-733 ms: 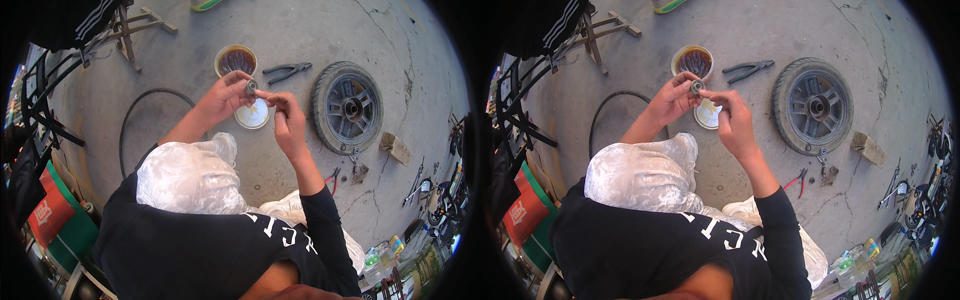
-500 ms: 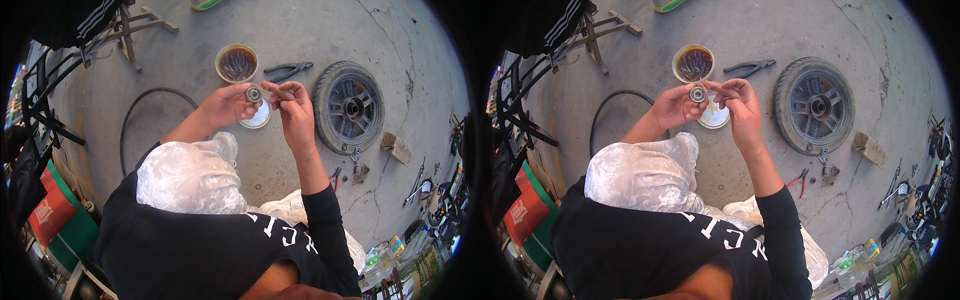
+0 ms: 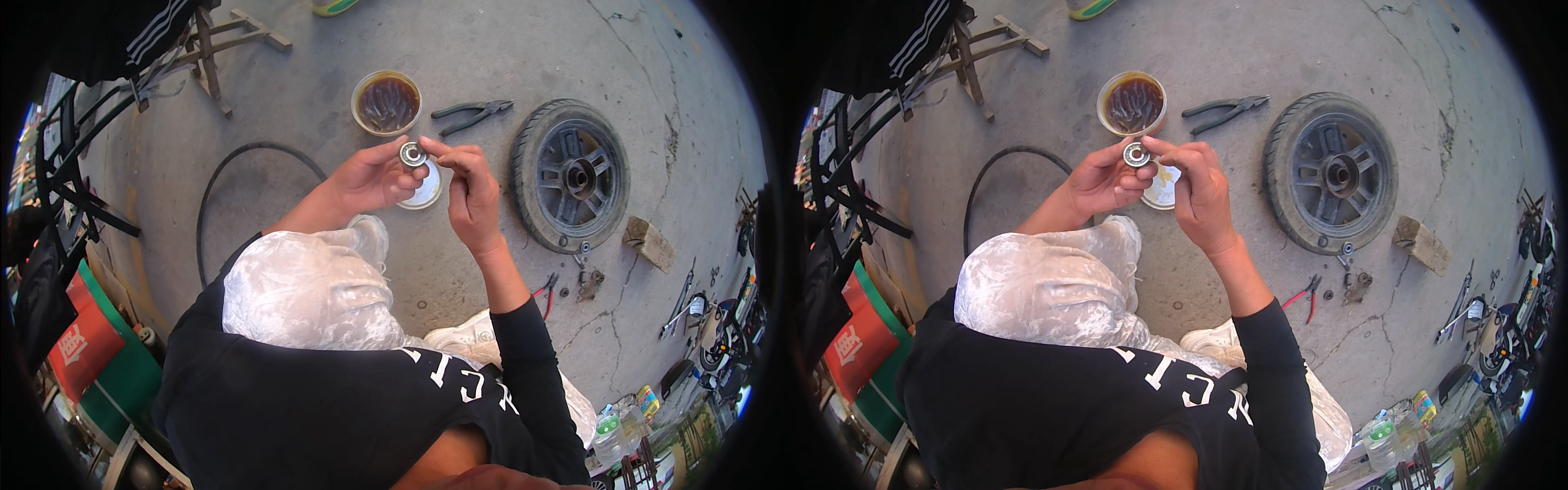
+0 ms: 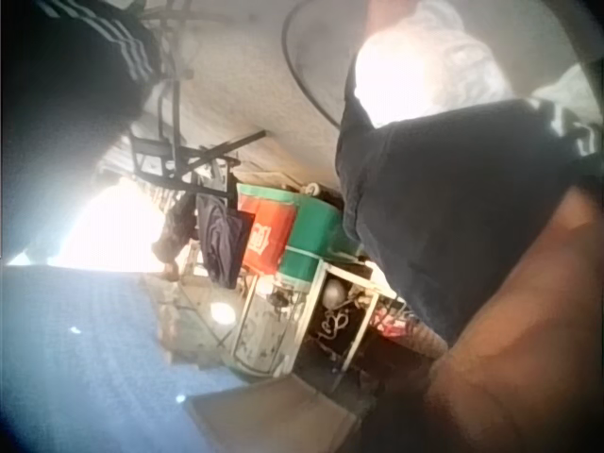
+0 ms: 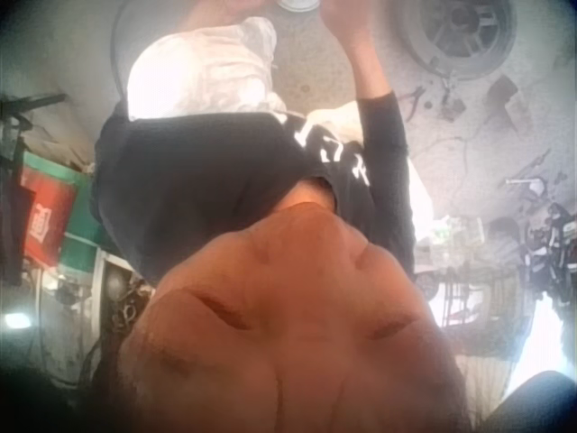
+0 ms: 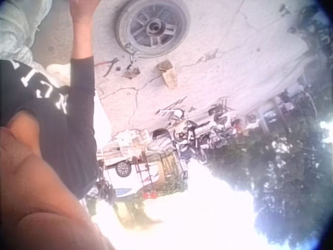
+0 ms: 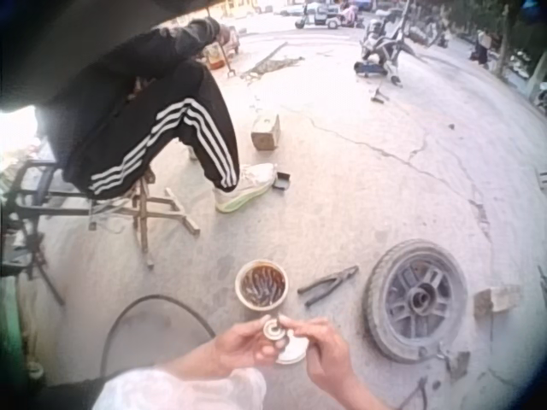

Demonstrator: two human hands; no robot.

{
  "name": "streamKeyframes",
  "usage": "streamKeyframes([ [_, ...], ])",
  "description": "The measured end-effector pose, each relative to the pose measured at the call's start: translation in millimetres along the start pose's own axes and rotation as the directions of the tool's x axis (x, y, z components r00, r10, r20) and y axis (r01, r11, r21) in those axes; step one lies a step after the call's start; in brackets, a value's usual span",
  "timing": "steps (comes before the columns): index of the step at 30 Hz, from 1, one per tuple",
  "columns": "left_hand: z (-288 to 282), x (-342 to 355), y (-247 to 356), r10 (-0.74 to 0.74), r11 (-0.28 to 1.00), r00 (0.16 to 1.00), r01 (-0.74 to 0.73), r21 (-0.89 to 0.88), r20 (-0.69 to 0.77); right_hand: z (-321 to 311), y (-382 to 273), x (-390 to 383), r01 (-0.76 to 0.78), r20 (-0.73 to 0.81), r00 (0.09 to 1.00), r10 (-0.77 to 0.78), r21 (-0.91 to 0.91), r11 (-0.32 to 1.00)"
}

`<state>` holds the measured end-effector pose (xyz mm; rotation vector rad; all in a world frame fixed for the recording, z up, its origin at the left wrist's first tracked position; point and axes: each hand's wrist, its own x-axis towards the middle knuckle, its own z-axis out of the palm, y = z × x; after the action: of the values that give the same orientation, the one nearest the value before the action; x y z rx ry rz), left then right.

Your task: The person removes a bearing from a wheel hub using a hammer and pry bar, then cleans and applies grease to the bearing before placing it back into the hub.

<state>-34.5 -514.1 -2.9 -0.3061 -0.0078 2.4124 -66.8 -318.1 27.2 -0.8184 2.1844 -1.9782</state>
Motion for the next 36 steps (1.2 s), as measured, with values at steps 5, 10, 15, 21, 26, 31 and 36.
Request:
streamKeyframes([
  [5,1,-2,2,-0.012,1.000,1.000,0.012,-0.004,0.003,-13,5,4,0.169,-0.004,0.984,-0.180,-0.320,0.932],
  [10,7,-1,2,-0.022,0.998,1.000,0.023,0.057,-0.021,-11,-3,11,0.150,0.045,0.989,-0.144,-0.188,0.971],
  [15,8,-1,2,-0.009,0.996,1.000,0.010,0.086,-0.016,-11,-5,9,0.177,0.081,0.984,-0.162,-0.261,0.949],
  [21,2,1,6,0.101,0.973,0.991,-0.081,0.215,-0.083,-13,-6,0,0.064,0.041,0.997,-0.059,-0.143,0.988],
  [26,7,2,9,0.201,0.918,0.966,-0.127,0.375,-0.165,-5,-20,3,-0.332,-0.057,0.912,0.406,0.480,0.812],
  [31,5,3,6,0.186,0.911,0.969,-0.109,0.397,-0.160,7,-17,1,-0.317,-0.029,0.942,0.335,0.260,0.912],
  [36,-1,3,6,0.191,0.940,0.971,-0.139,0.310,-0.144,9,-13,-3,-0.316,-0.010,0.941,0.338,0.325,0.891],
])
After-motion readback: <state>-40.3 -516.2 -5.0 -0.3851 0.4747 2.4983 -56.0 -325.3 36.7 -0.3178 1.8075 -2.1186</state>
